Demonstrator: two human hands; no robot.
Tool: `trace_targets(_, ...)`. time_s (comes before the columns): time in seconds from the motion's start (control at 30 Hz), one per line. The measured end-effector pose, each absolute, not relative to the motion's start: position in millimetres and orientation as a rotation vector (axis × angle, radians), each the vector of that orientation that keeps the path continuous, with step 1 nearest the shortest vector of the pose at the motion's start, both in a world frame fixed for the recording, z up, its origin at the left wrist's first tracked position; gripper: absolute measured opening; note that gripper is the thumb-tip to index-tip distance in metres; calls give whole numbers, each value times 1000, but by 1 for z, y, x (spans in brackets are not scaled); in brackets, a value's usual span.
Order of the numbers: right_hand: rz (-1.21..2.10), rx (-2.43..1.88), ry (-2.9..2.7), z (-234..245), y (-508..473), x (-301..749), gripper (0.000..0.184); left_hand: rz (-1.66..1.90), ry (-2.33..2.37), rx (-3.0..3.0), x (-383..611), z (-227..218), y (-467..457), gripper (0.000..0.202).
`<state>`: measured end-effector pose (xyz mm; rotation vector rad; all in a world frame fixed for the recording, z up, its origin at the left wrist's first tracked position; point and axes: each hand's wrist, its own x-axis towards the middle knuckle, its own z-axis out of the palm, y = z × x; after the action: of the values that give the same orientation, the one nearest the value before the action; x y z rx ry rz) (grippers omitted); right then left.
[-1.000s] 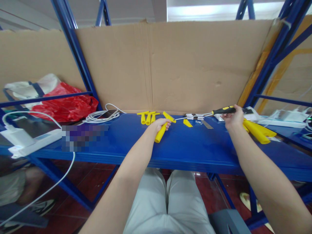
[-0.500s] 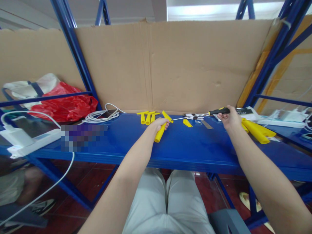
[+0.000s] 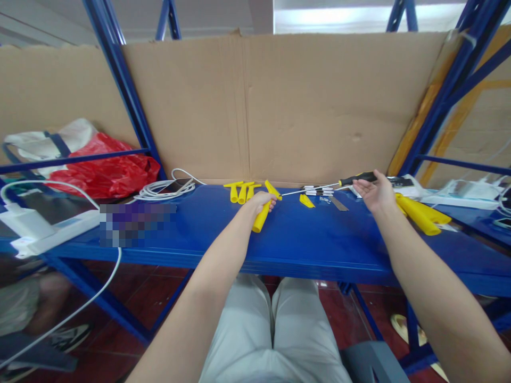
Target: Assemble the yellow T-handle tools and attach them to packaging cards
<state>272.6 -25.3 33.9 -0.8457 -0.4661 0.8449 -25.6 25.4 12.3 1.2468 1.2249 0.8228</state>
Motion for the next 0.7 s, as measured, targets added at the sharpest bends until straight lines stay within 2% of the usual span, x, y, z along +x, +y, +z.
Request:
trace_targets(0.57, 724, -932, -550, 43, -41, 257, 22, 832, 1240, 1242, -26, 14, 23, 26)
trace_targets(0.7, 796, -942, -556, 47, -47, 257, 28, 840, 1260, 1265, -25, 16, 20, 27)
